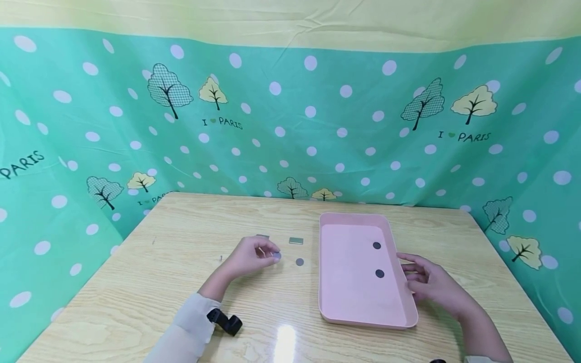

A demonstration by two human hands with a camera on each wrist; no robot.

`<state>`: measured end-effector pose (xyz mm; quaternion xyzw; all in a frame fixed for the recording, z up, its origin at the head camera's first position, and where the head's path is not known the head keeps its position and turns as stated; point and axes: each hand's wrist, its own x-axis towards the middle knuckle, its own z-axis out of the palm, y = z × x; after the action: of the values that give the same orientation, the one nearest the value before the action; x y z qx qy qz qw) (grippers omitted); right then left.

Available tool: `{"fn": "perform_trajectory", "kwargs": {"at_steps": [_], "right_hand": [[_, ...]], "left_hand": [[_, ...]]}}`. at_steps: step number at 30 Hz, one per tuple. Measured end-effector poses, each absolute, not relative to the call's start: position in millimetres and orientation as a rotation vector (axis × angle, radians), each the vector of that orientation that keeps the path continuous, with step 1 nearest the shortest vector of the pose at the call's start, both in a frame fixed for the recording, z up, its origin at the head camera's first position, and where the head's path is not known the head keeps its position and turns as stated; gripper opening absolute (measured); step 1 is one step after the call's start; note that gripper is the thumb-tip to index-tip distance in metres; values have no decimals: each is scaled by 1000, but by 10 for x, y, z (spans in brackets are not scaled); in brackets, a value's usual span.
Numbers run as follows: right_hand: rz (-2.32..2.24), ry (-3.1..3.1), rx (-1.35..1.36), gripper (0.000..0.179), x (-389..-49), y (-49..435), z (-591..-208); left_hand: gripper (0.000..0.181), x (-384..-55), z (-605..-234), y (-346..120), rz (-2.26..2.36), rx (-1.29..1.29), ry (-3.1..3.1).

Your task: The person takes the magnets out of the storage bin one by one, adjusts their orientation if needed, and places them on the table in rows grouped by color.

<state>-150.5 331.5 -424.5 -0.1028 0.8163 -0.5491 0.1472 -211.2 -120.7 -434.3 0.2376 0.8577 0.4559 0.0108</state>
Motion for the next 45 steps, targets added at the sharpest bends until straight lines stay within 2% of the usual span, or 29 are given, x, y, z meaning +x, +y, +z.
{"fn": "perform_trajectory", "kwargs": {"at_steps": [32, 45], "right_hand": [[-1581, 2363, -269, 66, -1489, 3307, -4252], [-1587, 2353, -277, 67, -1485, 3301, -4255]], "left_hand": [[6, -2265, -4484, -1138, 1089, 778, 2750], [15, -2239, -4471, -1128, 1096, 744, 2743]]}}
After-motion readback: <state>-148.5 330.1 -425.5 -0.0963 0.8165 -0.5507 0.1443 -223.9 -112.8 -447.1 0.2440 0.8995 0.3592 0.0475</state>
